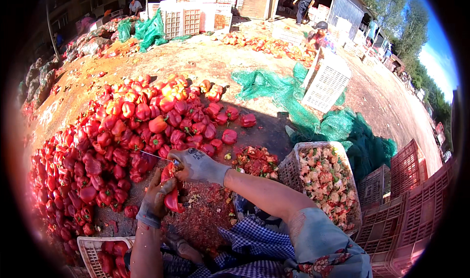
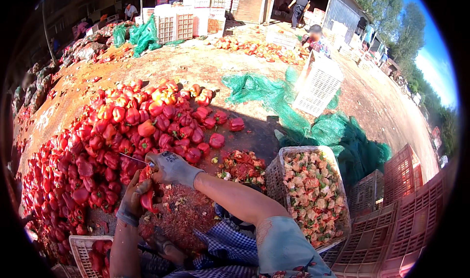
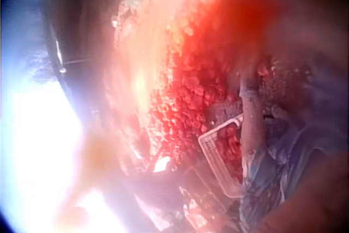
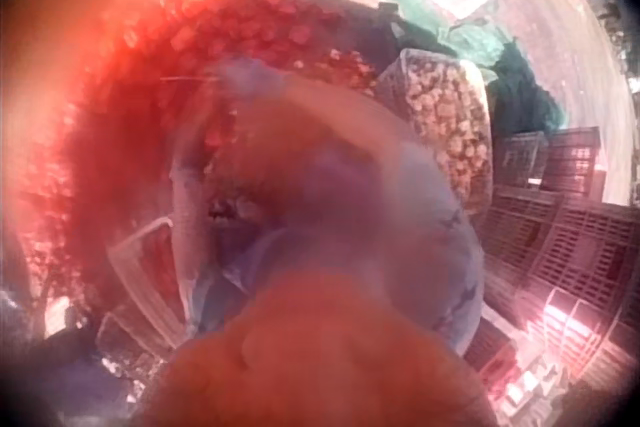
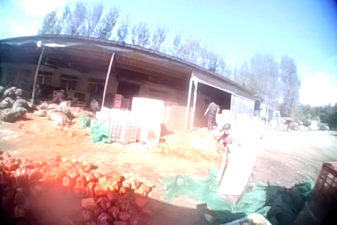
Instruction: The person cuts the stems and cores out of red bell peppers with a knife and places the cleaned pepper halves into a plastic crate.
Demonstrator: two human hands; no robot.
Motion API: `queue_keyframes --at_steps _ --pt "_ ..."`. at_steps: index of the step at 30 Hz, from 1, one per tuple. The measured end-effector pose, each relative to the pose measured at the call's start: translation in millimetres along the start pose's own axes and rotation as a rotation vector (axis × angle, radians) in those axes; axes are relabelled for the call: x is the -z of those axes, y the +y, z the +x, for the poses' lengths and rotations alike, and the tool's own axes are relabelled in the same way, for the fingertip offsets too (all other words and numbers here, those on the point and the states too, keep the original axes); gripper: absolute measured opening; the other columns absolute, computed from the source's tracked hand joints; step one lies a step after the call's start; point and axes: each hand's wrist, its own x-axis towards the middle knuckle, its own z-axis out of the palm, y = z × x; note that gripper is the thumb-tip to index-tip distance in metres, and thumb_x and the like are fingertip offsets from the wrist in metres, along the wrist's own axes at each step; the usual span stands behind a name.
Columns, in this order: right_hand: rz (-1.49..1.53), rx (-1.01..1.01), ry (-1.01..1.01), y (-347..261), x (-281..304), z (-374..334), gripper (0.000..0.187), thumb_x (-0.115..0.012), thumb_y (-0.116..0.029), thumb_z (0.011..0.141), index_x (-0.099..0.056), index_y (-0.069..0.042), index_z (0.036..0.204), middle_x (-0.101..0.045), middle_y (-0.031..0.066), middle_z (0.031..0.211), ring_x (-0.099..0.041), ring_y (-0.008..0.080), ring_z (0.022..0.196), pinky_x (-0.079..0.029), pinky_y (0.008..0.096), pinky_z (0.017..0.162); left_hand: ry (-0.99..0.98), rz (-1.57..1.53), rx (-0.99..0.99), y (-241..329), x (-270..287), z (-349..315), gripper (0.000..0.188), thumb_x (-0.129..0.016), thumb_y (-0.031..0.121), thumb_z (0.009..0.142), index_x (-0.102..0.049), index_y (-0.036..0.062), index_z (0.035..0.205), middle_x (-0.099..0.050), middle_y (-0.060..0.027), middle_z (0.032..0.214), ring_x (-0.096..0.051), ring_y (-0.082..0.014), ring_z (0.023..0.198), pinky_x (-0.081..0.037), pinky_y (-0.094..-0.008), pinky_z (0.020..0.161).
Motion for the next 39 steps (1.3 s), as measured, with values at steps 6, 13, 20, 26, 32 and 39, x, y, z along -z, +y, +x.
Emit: queue_keyframes --at_steps 6,13,20,26,32,39 --pt "0.05 -0.102 0.143 24.9 2.2 -11.1 0.041 -0.066 -0.026 0.076 -0.05 -0.002 0.106 -0.057 0.0174 0.081 -0.059 0.0287 0.076 -0.044 0.0389 0.066 -0.012 0.123 -0.003 -1.8 -16.0 20.8 0.079 -0.062 0.02 0.087 -0.011 0.0047 0.146 -0.059 -0.0181 0.106 -0.066 -0.0286 0.074 -0.058 -0.0406 0.059" --pt "-0.49 0.248 0.349 64.2 -9.6 -20.1 0.045 -0.067 -0.036 0.079 -0.054 0.0 0.104 -0.052 0.0205 0.101 -0.055 0.032 0.09 -0.045 0.0427 0.074 0.012 0.54 -0.273 -2.8 -30.5 27.7 0.034 -0.057 0.021 0.09 -0.049 0.0022 0.118 -0.059 -0.006 0.097 -0.057 -0.0113 0.082 -0.048 -0.0256 0.073" --pt "0.631 -0.579 0.209 -8.9 15.4 -25.3 0.027 -0.065 -0.023 0.086 -0.055 -0.001 0.098 -0.053 0.0008 0.069 -0.055 0.0111 0.064 -0.045 0.0297 0.056 0.065 0.743 -0.397 -6.5 -33.0 20.0 0.039 -0.061 0.021 0.09 -0.048 -0.0025 0.118 -0.059 -0.0056 0.102 -0.054 -0.0099 0.093 -0.046 -0.026 0.082" --pt "-0.178 -0.229 0.386 -3.8 14.9 -27.9 0.041 -0.066 -0.029 0.083 -0.05 0.002 0.105 -0.062 0.0164 0.075 -0.064 0.0326 0.073 -0.049 0.0422 0.062 0.011 0.653 -0.323 5.4 -31.7 9.6 0.034 -0.061 0.02 0.09 -0.05 -0.0003 0.114 -0.057 -0.003 0.095 -0.052 -0.0092 0.088 -0.045 -0.026 0.079" --pt "-0.641 -0.086 0.388 -9.7 25.6 -42.4 0.045 -0.062 -0.031 0.083 -0.047 -0.001 0.112 -0.062 0.0228 0.095 -0.062 0.0388 0.084 -0.05 0.0461 0.069 -0.124 0.605 -0.296 5.8 -31.3 -1.8 0.035 -0.062 0.02 0.089 -0.051 -0.001 0.115 -0.056 -0.0034 0.098 -0.051 -0.0079 0.089 -0.045 -0.0265 0.078" --pt "-0.764 -0.097 0.539 -6.1 124.9 -126.5 0.029 -0.064 -0.028 0.081 -0.056 -0.006 0.099 -0.061 0.0187 0.084 -0.06 0.0376 0.079 -0.047 0.0455 0.068 0.215 0.837 -0.304 44.9 40.9 -43.9 0.054 -0.068 0.021 0.085 -0.046 -0.0067 0.126 -0.059 -0.0076 0.112 -0.054 -0.0109 0.1 -0.045 -0.0252 0.087"
